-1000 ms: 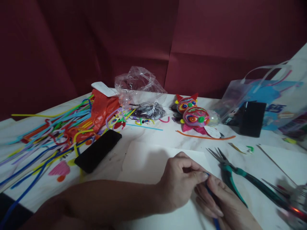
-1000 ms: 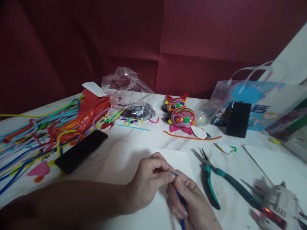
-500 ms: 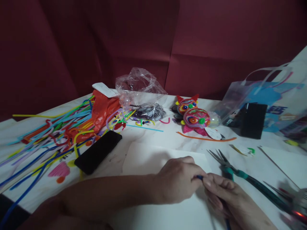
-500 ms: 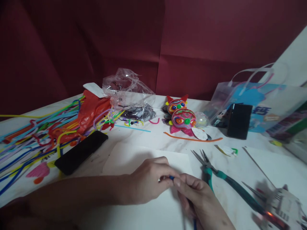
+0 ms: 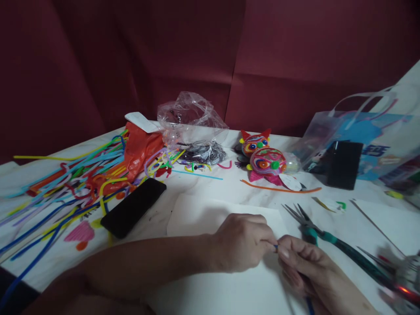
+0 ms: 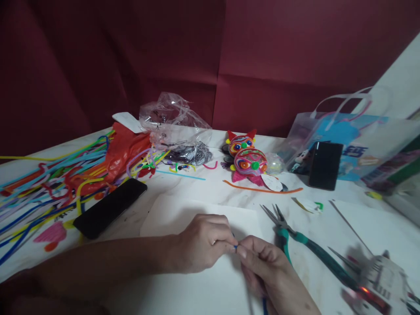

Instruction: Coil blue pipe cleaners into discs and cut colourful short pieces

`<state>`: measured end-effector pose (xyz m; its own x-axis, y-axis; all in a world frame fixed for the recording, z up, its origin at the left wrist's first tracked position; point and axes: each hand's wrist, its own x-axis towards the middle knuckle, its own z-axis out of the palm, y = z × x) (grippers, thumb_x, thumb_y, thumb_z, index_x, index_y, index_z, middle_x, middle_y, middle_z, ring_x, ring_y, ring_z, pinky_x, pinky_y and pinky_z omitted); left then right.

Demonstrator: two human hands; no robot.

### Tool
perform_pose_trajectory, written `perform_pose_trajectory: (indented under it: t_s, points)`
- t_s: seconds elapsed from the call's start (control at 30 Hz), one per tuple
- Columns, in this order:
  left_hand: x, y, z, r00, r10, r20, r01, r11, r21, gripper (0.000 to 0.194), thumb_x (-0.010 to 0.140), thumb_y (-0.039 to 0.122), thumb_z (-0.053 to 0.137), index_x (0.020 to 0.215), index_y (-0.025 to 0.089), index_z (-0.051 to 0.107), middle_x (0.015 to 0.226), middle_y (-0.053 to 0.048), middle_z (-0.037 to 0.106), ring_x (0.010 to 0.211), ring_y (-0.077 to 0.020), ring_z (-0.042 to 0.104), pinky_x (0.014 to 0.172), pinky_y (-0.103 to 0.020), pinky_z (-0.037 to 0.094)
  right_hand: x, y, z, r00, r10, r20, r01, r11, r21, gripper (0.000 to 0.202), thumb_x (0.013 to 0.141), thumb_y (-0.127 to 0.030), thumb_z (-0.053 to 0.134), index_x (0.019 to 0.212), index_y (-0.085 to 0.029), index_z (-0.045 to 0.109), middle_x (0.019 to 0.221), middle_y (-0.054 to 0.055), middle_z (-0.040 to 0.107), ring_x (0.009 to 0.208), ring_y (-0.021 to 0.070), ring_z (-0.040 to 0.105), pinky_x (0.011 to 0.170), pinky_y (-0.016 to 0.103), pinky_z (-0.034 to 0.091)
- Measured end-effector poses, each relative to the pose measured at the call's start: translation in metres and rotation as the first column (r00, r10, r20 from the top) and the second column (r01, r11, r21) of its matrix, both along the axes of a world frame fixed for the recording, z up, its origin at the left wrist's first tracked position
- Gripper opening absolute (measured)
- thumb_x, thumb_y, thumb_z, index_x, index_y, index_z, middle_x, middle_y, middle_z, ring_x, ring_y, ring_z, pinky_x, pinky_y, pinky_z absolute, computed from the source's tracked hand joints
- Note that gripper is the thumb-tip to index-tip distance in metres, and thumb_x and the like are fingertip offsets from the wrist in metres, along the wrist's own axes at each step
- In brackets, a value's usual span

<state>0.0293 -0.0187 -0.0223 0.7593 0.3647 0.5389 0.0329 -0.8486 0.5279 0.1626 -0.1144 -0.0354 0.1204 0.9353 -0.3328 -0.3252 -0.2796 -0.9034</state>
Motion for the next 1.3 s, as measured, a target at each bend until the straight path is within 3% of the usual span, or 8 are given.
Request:
perform_pose_trajectory:
  t_s: [0.13,0.37,0.8,0.87,1.03,1.17,1.23,1.3]
  points:
    - [0.001,-0.004,-0.004,0.987,0.015,0.161,0.022,0.975,-0.221,0.012,0.074,0.015,0.056,0.066,0.012,0.065,0.061,-0.002,0.057,0.057,-0.0079,0.050,0.055,-0.017,0.039,-0.005,-0.001,0.004,0.981,-0.055,-0.184,0.055,0.998,-0.007,0.036,0.063,-0.036,0.077,0.053,-0.015,0.049,0.041,-0.007,0.033,0.042,0.0046,0.015,0.040,0.020,0.011]
    - [0.004,-0.016,0.003,0.954,0.139,0.265,0.052,0.796,-0.603,0.003,0.065,0.011,0.065,0.063,0.013,0.066,0.062,0.001,0.051,0.058,-0.0062,0.047,0.054,-0.017,0.038,-0.003,0.000,0.000,0.960,0.039,-0.276,-0.032,0.999,0.029,0.030,0.069,-0.034,0.073,0.058,-0.013,0.055,0.041,-0.007,0.033,0.038,0.0022,0.015,0.036,0.017,0.012]
    - [0.007,-0.033,0.009,0.944,0.267,0.195,0.052,0.462,-0.885,0.007,0.057,0.008,0.067,0.057,0.014,0.063,0.063,0.003,0.048,0.059,-0.0054,0.046,0.057,-0.019,0.037,-0.015,0.001,-0.005,0.879,0.104,-0.466,-0.036,0.988,0.152,0.024,0.065,-0.036,0.075,0.066,-0.017,0.061,0.045,-0.008,0.033,0.036,0.0009,0.013,0.035,0.015,0.016]
    - [0.007,-0.032,0.006,0.944,0.267,0.196,0.050,0.472,-0.880,0.006,0.057,0.009,0.067,0.058,0.014,0.064,0.063,0.003,0.048,0.059,-0.0056,0.046,0.057,-0.019,0.038,-0.013,0.002,-0.008,0.880,0.113,-0.462,-0.043,0.986,0.159,0.021,0.067,-0.036,0.073,0.069,-0.017,0.063,0.046,-0.007,0.035,0.036,0.0009,0.014,0.034,0.015,0.016]
    - [0.008,-0.025,0.001,0.951,0.243,0.190,0.007,0.598,-0.801,0.005,0.060,0.011,0.068,0.063,0.014,0.067,0.065,0.002,0.049,0.062,-0.0064,0.047,0.058,-0.018,0.038,-0.006,0.002,-0.010,0.889,0.089,-0.449,-0.027,0.990,0.142,0.022,0.073,-0.030,0.069,0.062,-0.015,0.059,0.044,-0.007,0.036,0.036,0.0017,0.015,0.036,0.016,0.017]
    - [0.008,-0.018,0.003,0.983,0.171,0.068,-0.063,0.660,-0.749,0.007,0.066,0.013,0.062,0.071,0.013,0.067,0.068,0.001,0.051,0.063,-0.0071,0.048,0.058,-0.018,0.039,-0.001,0.003,-0.005,0.923,0.032,-0.384,-0.008,0.998,0.065,0.024,0.072,-0.029,0.071,0.061,-0.014,0.056,0.044,-0.007,0.036,0.037,0.0020,0.015,0.036,0.017,0.015]
    - [0.006,-0.015,0.005,0.992,0.124,-0.009,-0.101,0.759,-0.644,0.012,0.070,0.015,0.059,0.078,0.013,0.066,0.071,0.000,0.053,0.064,-0.0074,0.049,0.060,-0.018,0.040,0.000,0.004,-0.002,0.948,-0.010,-0.317,0.018,1.000,0.023,0.028,0.070,-0.031,0.072,0.059,-0.014,0.054,0.044,-0.007,0.034,0.038,0.0024,0.013,0.036,0.018,0.013]
    - [0.004,-0.012,0.007,0.992,0.062,-0.109,-0.102,0.902,-0.419,0.014,0.074,0.017,0.053,0.082,0.014,0.065,0.072,-0.001,0.055,0.066,-0.0087,0.051,0.063,-0.020,0.041,0.000,0.004,-0.001,0.981,-0.051,-0.187,0.050,0.999,-0.010,0.035,0.066,-0.036,0.075,0.054,-0.014,0.050,0.044,-0.007,0.032,0.039,0.0031,0.014,0.037,0.019,0.011]
